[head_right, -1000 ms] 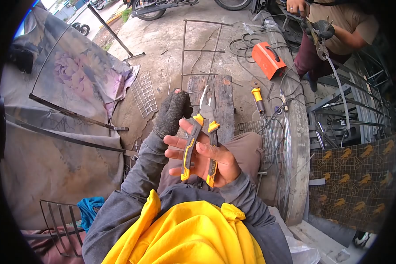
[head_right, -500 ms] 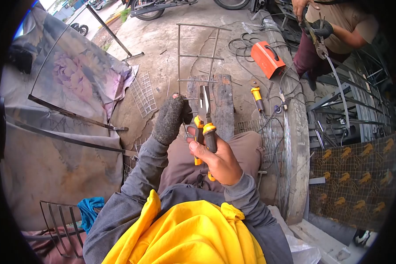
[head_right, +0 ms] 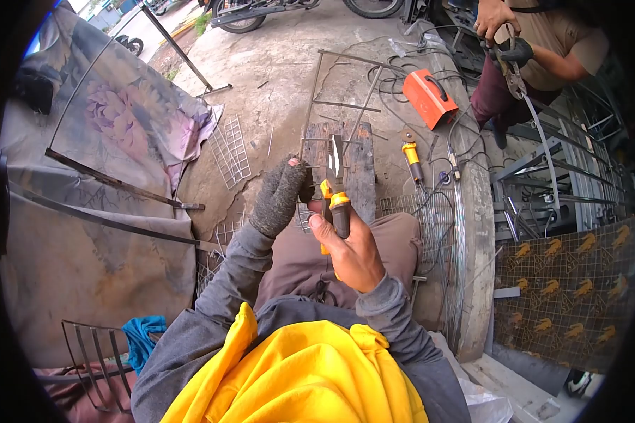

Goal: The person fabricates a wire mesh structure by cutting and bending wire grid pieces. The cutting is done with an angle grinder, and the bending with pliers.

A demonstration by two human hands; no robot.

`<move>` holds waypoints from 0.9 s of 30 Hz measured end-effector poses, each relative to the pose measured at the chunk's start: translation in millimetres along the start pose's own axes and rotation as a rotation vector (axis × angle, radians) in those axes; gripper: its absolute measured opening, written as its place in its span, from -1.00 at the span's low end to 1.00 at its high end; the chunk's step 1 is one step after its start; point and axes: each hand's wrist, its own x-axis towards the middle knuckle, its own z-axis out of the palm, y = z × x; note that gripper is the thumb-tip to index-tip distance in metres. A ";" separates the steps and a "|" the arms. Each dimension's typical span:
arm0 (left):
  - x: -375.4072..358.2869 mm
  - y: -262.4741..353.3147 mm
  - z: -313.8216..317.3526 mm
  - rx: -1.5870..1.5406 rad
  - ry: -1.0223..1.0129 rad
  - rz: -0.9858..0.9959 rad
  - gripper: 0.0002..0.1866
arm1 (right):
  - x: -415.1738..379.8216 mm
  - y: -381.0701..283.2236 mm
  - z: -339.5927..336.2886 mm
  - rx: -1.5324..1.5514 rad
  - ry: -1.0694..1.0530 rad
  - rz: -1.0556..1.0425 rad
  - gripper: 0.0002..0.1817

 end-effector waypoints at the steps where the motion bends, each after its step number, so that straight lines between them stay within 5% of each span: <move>1: 1.9 6.8 -1.3 -0.059 -0.014 -0.112 -0.53 | 1.0 1.6 -0.6 0.017 -0.004 -0.001 -0.41; 2: 3.3 10.9 -2.3 -0.118 -0.028 -0.223 -0.53 | 0.7 -0.2 0.2 0.016 -0.006 -0.001 -0.41; 6: 7.3 12.8 -6.0 -0.071 0.065 -0.155 -0.60 | -4.8 -6.2 -1.3 0.092 0.028 0.000 -0.50; 12: 22.3 9.6 -32.4 0.356 -0.063 -0.031 -0.67 | -16.2 21.0 -10.0 0.227 -0.060 0.085 -0.57; 14: 22.1 8.4 -29.3 0.643 0.108 0.309 -0.59 | -15.7 37.9 -11.9 0.241 -0.020 0.097 -0.58; 16: 12.3 -4.7 -24.0 0.657 0.222 0.311 -0.54 | -14.6 54.1 -14.3 0.247 0.008 0.089 -0.59; 18: -8.3 -13.6 -19.1 0.342 0.090 -0.243 -0.54 | -14.8 68.9 -19.2 0.212 0.090 0.114 -0.59; 22: -50.8 -82.8 2.8 -0.546 -0.364 -0.986 -0.11 | -23.1 93.3 -32.5 0.024 0.076 0.087 -0.60; 23: -58.2 -76.4 15.2 -0.672 -0.333 -1.018 0.01 | -27.3 90.1 -32.5 -0.049 0.075 0.093 -0.61; 27: -38.7 -39.8 28.0 -1.273 -0.047 -0.834 -0.08 | -34.3 104.1 -34.2 -0.325 0.048 -0.062 -0.60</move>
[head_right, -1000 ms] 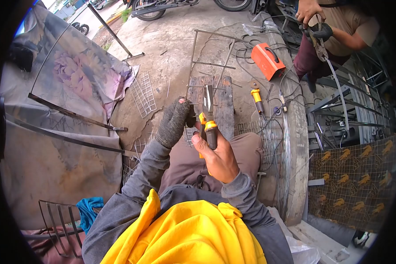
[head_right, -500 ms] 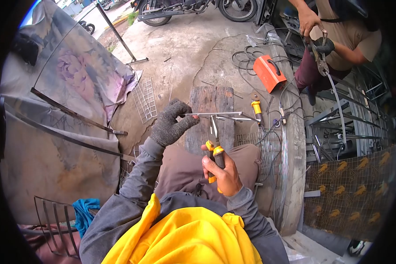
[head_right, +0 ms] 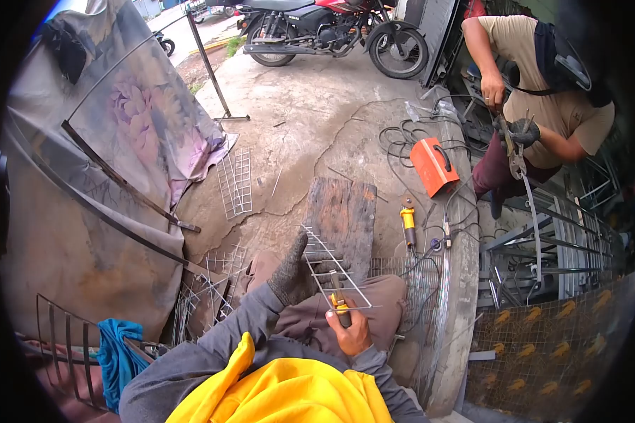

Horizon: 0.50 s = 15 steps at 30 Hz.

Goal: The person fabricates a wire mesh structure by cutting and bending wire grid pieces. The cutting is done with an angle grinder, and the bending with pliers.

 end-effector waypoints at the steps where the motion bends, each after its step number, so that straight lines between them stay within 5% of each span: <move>1: 1.6 2.5 7.6 -0.002 -0.002 0.002 -0.08 | 1.1 1.6 -0.8 -0.003 -0.002 -0.001 -0.60; 4: 6.0 10.3 29.2 0.171 -0.021 0.137 -0.30 | 4.7 7.1 -2.8 -0.112 0.045 -0.116 -0.55; 15: 6.9 50.4 90.3 0.265 -0.250 0.356 -0.40 | 21.4 -20.8 -5.8 -0.142 0.106 -0.181 -0.51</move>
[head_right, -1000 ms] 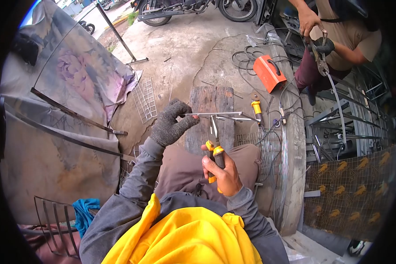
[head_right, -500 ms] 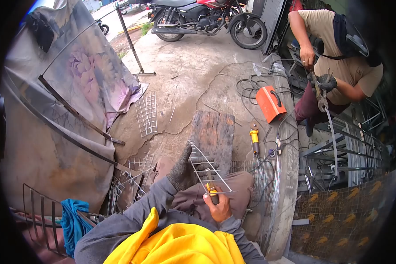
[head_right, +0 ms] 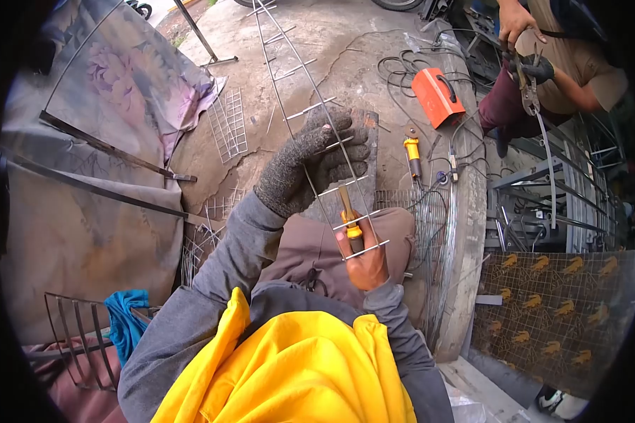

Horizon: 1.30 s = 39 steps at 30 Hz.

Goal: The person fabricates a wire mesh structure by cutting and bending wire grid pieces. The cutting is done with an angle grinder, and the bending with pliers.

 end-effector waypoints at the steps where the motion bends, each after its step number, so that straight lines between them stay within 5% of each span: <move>1: 0.5 0.7 1.9 -0.112 -0.033 0.028 -0.44 | -0.8 -1.1 0.4 0.025 -0.001 -0.006 -0.52; 8: 3.0 14.7 -11.9 -0.463 -0.043 0.004 -0.36 | -1.4 -14.0 -1.5 0.064 -0.081 -0.008 -0.60; 12: 1.3 16.2 -8.0 -0.475 -0.014 -0.007 -0.39 | -7.8 -8.5 1.8 0.213 -0.120 0.104 -0.65; 30: -14.2 3.5 -21.7 -0.410 0.260 -0.015 -0.50 | -11.1 0.8 12.4 -0.231 -0.032 -0.053 -0.71; 39: -16.8 -1.0 -28.3 -0.413 0.244 0.003 -0.38 | -12.8 17.3 16.8 -0.235 0.015 -0.080 -0.67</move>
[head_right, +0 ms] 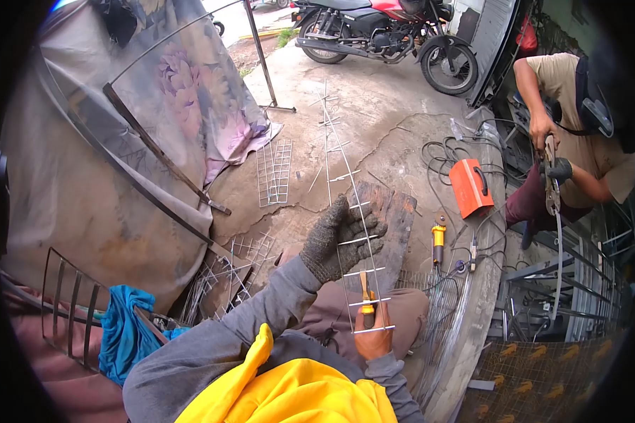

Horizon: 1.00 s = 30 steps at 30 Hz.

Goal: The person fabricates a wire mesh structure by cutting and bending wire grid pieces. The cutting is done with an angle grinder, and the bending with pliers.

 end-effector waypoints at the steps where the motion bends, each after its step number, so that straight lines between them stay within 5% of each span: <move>1: 1.1 0.6 -6.5 -0.003 0.004 0.010 -0.38 | 1.4 -6.0 -3.3 0.001 -0.010 -0.005 -0.67; 10: -8.3 -0.1 -23.2 -0.075 -0.117 0.050 -0.47 | 9.4 -10.2 -6.4 0.013 -0.067 0.114 -0.61; 19: -4.1 -2.0 -3.6 0.260 0.211 0.147 -0.28 | 2.1 -20.7 -13.8 0.171 -0.097 0.261 -0.63; 30: 3.6 -5.2 -14.3 0.356 0.213 0.189 -0.22 | -7.0 -26.0 -10.9 0.513 -0.276 0.373 -0.80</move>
